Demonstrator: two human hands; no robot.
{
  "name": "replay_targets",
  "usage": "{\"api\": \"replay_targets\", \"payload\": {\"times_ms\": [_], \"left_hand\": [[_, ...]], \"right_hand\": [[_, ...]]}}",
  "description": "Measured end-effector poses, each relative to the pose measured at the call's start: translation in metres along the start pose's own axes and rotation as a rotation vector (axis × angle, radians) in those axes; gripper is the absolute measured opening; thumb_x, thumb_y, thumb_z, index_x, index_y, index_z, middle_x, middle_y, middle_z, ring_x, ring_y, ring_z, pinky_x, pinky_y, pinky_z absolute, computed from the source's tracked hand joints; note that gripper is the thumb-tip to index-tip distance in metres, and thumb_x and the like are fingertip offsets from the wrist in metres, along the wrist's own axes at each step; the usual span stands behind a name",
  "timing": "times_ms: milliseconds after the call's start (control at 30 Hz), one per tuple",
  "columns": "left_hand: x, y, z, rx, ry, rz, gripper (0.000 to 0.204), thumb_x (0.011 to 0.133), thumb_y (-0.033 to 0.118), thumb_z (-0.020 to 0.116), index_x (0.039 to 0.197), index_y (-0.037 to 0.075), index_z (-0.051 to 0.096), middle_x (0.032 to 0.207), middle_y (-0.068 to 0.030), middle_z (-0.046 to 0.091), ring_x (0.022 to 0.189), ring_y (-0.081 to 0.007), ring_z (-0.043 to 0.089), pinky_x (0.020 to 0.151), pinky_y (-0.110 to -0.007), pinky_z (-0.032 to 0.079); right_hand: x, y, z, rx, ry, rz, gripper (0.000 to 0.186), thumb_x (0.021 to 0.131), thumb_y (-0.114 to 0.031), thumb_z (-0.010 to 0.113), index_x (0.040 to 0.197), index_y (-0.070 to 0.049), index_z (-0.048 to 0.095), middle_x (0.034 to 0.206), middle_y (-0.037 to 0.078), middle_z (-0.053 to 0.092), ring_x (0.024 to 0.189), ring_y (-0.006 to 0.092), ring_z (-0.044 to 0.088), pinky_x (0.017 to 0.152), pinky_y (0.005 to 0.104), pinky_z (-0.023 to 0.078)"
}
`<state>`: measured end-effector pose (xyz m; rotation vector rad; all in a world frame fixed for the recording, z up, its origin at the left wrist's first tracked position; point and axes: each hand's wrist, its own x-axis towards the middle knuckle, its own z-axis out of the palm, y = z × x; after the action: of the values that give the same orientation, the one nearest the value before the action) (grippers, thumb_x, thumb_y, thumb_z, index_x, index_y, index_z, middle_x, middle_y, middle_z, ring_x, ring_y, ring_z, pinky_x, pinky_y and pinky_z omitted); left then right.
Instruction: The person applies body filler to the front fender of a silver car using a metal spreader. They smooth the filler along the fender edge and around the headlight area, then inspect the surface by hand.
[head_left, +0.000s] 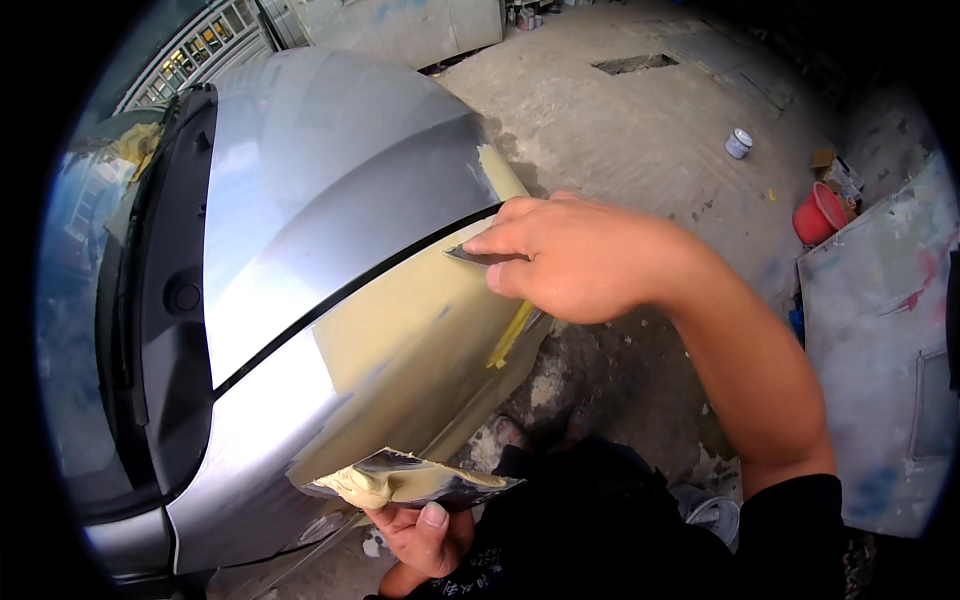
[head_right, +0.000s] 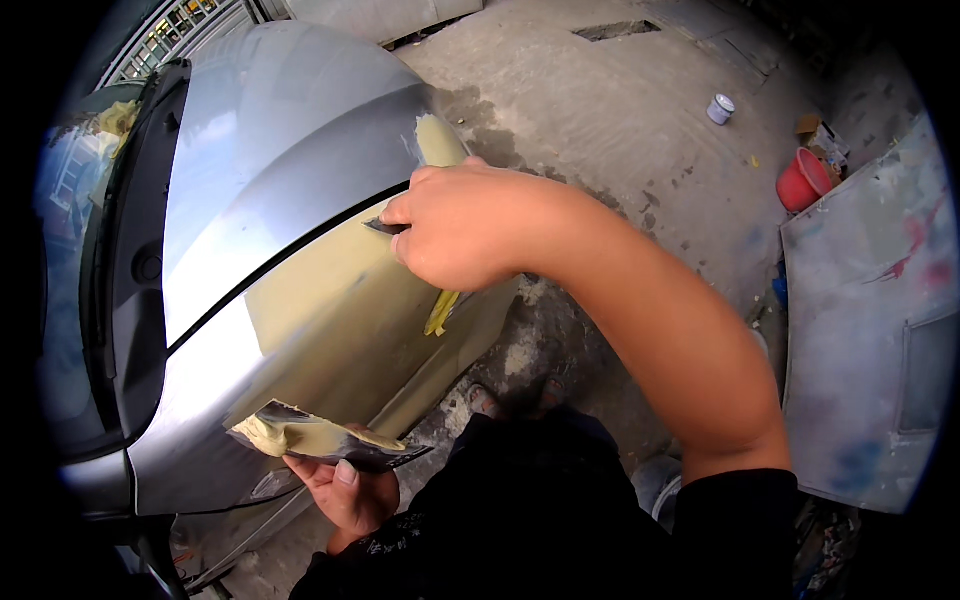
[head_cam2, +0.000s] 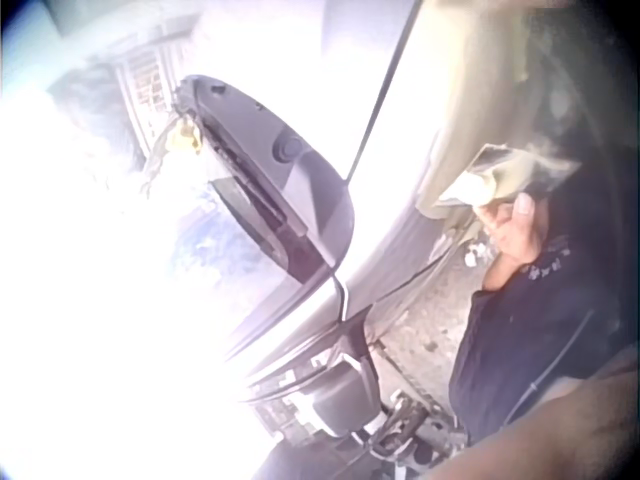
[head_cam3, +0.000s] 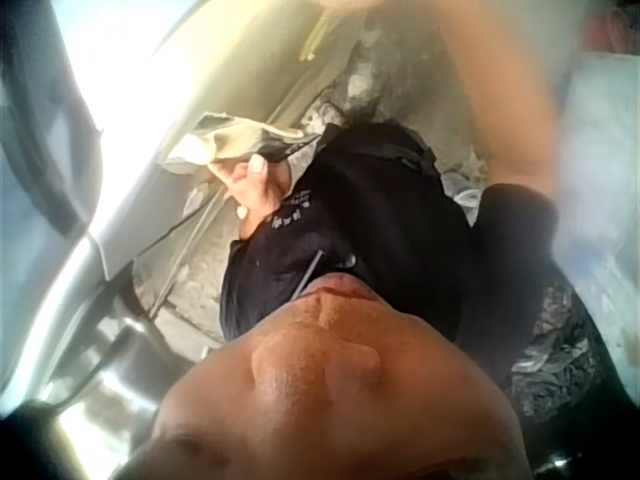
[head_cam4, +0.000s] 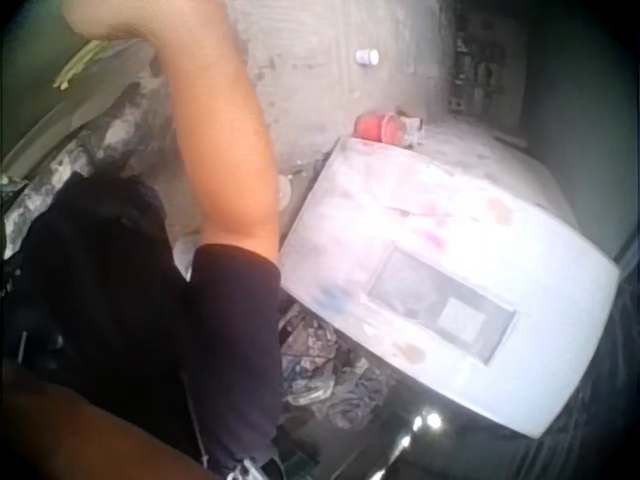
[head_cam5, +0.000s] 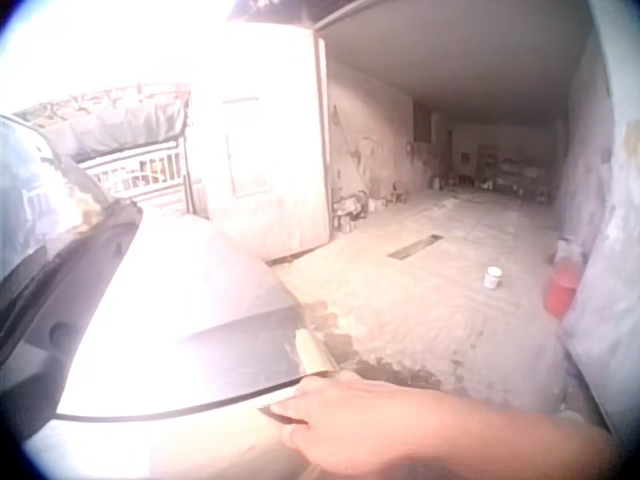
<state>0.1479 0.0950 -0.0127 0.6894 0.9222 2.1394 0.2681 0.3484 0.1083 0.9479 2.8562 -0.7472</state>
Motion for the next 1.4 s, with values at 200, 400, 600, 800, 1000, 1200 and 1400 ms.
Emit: {"api": "replay_targets", "payload": {"times_ms": [200, 400, 600, 800, 1000, 1200, 1400], "left_hand": [[0.002, -0.003, 0.0, -0.002, -0.025, -0.012, 0.073, 0.08, 0.005, 0.061, 0.144, 0.017, 0.028, 0.13, -0.0083, 0.049, 0.106, -0.0265, 0.054, 0.092, -0.041, 0.045], [0.005, -0.005, 0.007, -0.001, -0.033, -0.033, 0.073, 0.08, 0.005, 0.061, 0.144, 0.018, 0.028, 0.13, -0.0084, 0.049, 0.105, -0.0272, 0.054, 0.089, -0.041, 0.047], [0.003, -0.005, 0.002, 0.01, -0.061, -0.026, 0.072, 0.081, 0.004, 0.06, 0.144, 0.018, 0.028, 0.132, -0.0091, 0.048, 0.108, -0.0281, 0.055, 0.093, -0.043, 0.047], [0.002, -0.008, 0.003, -0.108, -0.101, 0.028, 0.072, 0.079, -0.003, 0.06, 0.143, 0.012, 0.027, 0.134, -0.0169, 0.046, 0.12, -0.0313, 0.05, 0.103, -0.051, 0.039], [-0.002, -0.007, 0.011, -0.073, -0.005, 0.015, 0.072, 0.079, -0.004, 0.059, 0.143, 0.011, 0.028, 0.137, -0.0147, 0.044, 0.124, -0.0303, 0.046, 0.105, -0.05, 0.036], [0.007, -0.006, 0.031, 0.003, 0.057, -0.011, 0.069, 0.081, -0.005, 0.056, 0.142, 0.01, 0.028, 0.139, -0.0135, 0.042, 0.126, -0.0288, 0.044, 0.107, -0.048, 0.033], [0.016, -0.011, 0.051, 0.022, 0.034, -0.056, 0.065, 0.084, -0.006, 0.055, 0.142, 0.004, 0.028, 0.14, -0.0143, 0.041, 0.128, -0.0277, 0.042, 0.108, -0.045, 0.032]], "right_hand": [[-0.035, -0.02, 0.039, 0.088, 0.214, -0.064, 0.037, 0.09, -0.021, 0.05, 0.123, -0.006, 0.058, 0.12, 0.012, 0.054, 0.1, 0.0372, 0.05, 0.085, 0.0474, 0.046], [-0.054, -0.01, 0.068, 0.065, 0.401, -0.108, 0.037, 0.089, -0.022, 0.056, 0.123, -0.009, 0.059, 0.126, 0.008, 0.051, 0.103, 0.0336, 0.047, 0.086, 0.0482, 0.044], [-0.043, 0.029, 0.048, 0.202, 0.368, 0.047, 0.041, 0.09, -0.026, 0.053, 0.128, -0.01, 0.056, 0.135, 0.011, 0.049, 0.115, 0.036, 0.046, 0.098, 0.0438, 0.041], [-0.014, 0.03, 0.018, 0.141, 0.127, 0.045, 0.045, 0.091, -0.026, 0.046, 0.132, -0.008, 0.053, 0.134, 0.011, 0.049, 0.113, 0.0377, 0.046, 0.1, 0.0428, 0.039], [-0.034, 0.011, 0.044, 0.133, 0.198, -0.017, 0.041, 0.09, -0.022, 0.049, 0.129, -0.01, 0.055, 0.13, 0.009, 0.049, 0.113, 0.0372, 0.045, 0.094, 0.0492, 0.041], [-0.059, 0.023, 0.074, 0.058, 0.485, -0.08, 0.039, 0.088, -0.021, 0.056, 0.125, -0.01, 0.058, 0.132, 0.008, 0.047, 0.11, 0.0353, 0.045, 0.091, 0.0484, 0.041], [-0.089, 0.022, 0.058, 0.162, 0.608, -0.196, 0.04, 0.084, -0.019, 0.062, 0.122, -0.009, 0.061, 0.127, 0.012, 0.052, 0.105, 0.0347, 0.047, 0.091, 0.044, 0.042]]}}
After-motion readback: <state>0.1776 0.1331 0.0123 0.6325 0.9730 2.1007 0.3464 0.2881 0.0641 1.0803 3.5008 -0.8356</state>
